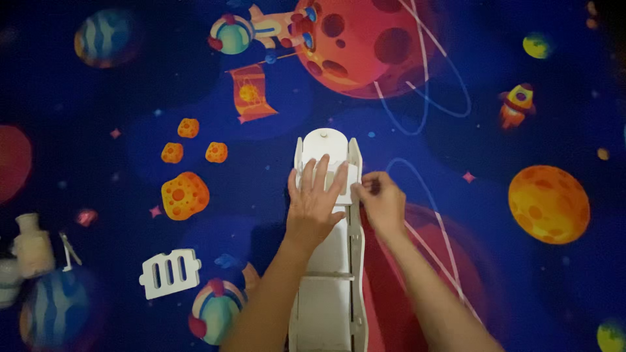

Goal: The person disassembles a white plastic shelving unit by removing side panels and shelves, then reassembles it by inserting shelves and reattaching the side panels. The unit is handled entirely by hand on a space-themed bedspread.

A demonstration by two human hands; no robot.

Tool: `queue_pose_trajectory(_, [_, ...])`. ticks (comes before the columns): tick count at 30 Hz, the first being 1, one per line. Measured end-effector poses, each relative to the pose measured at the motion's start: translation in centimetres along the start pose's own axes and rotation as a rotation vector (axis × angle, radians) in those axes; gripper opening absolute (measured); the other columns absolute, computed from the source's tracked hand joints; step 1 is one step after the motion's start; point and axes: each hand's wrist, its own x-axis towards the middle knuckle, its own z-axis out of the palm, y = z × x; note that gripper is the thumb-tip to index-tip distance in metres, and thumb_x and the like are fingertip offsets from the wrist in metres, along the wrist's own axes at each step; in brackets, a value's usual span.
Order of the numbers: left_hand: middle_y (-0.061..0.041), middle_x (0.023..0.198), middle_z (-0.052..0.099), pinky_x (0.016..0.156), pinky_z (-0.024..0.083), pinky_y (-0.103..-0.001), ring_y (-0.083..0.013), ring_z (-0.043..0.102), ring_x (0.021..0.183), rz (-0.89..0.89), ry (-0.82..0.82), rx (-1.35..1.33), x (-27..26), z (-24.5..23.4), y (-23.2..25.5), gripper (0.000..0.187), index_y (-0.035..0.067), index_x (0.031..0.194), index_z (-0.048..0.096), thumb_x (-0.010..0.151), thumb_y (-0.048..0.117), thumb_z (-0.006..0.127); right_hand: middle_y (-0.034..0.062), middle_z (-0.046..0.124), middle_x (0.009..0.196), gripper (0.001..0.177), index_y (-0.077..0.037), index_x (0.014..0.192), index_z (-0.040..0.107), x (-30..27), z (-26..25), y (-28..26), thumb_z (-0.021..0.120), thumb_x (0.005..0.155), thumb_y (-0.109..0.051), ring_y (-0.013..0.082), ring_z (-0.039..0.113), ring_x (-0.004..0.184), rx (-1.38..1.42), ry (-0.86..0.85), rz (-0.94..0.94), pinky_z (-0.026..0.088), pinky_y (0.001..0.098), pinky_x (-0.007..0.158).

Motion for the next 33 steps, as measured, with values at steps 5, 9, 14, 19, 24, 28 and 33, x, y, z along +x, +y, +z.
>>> queue_pose_trajectory(5, [-0.015,0.158,0.026,0.105,0.022,-0.075,-0.0405,0.023,0.144,-0.032,-0.170,0.106,1.9,-0.1,-0.2,0.112,0.038,0.150,0.025,0.060,0.043,0.090,0.0104,0.075,0.082,0.028,0.001,0.096,0.070,-0.3,1.4,0.5,0.080,0.080,-0.019,0.0178,0.072,0.073,0.002,0.068,0.075,0.057,0.0322,0.069])
queue_pose_trajectory(9, [-0.014,0.152,0.031,0.106,0.026,-0.072,-0.0393,0.024,0.143,-0.137,-0.281,0.004,1.7,0.9,-0.7,0.105,0.045,0.153,0.026,0.070,0.038,0.089,0.0127,0.076,0.080,0.026,0.002,0.094,0.072,-0.5,1.6,0.3,0.079,0.081,-0.019,0.0189,0.073,0.071,0.001,0.112,0.089,0.057,0.0332,0.068])
queue_pose_trajectory(14, [-0.015,0.151,0.034,0.106,0.035,-0.064,-0.0418,0.030,0.141,-0.092,-0.154,-0.115,1.3,2.0,-1.3,0.105,0.035,0.155,0.030,0.069,0.029,0.089,0.0143,0.076,0.079,0.025,0.001,0.094,0.077,-0.4,1.3,0.0,0.078,0.081,-0.019,0.0197,0.073,0.068,-0.044,0.127,0.133,0.056,0.0340,0.066])
queue_pose_trajectory(19, [-0.013,0.149,0.035,0.104,0.030,-0.071,-0.0395,0.030,0.139,-0.109,-0.227,-0.068,1.7,1.4,-1.7,0.103,0.033,0.153,0.032,0.067,0.029,0.090,0.0146,0.076,0.079,0.024,0.002,0.092,0.077,-0.6,1.5,-0.4,0.079,0.080,-0.019,0.0198,0.073,0.068,-0.029,0.136,0.083,0.056,0.0333,0.066])
queue_pose_trajectory(24, [-0.010,0.147,0.040,0.105,0.024,-0.077,-0.0362,0.034,0.136,-0.028,-0.183,-0.019,1.9,0.3,-1.8,0.101,0.032,0.151,0.034,0.068,0.031,0.090,0.0136,0.077,0.079,0.023,0.001,0.093,0.077,-0.6,1.3,-0.3,0.077,0.081,-0.018,0.0191,0.073,0.068,-0.005,0.107,0.123,0.056,0.0330,0.066])
queue_pose_trajectory(28, [-0.011,0.146,0.043,0.108,0.025,-0.071,-0.0352,0.037,0.135,0.002,-0.189,0.004,2.3,-0.1,-2.1,0.103,0.031,0.150,0.036,0.064,0.032,0.091,0.0134,0.076,0.080,0.023,0.002,0.094,0.076,-0.7,1.6,-0.3,0.078,0.081,-0.018,0.0186,0.073,0.070,-0.016,0.101,0.086,0.056,0.0327,0.068])
queue_pose_trajectory(33, [-0.012,0.144,0.046,0.101,0.034,-0.063,-0.0353,0.040,0.132,0.085,-0.136,0.055,2.5,-0.4,-2.7,0.102,0.028,0.150,0.040,0.063,0.032,0.092,0.0129,0.076,0.079,0.023,0.001,0.094,0.076,-0.6,1.6,-0.3,0.079,0.081,-0.018,0.0192,0.073,0.070,-0.007,0.089,0.101,0.056,0.0333,0.067])
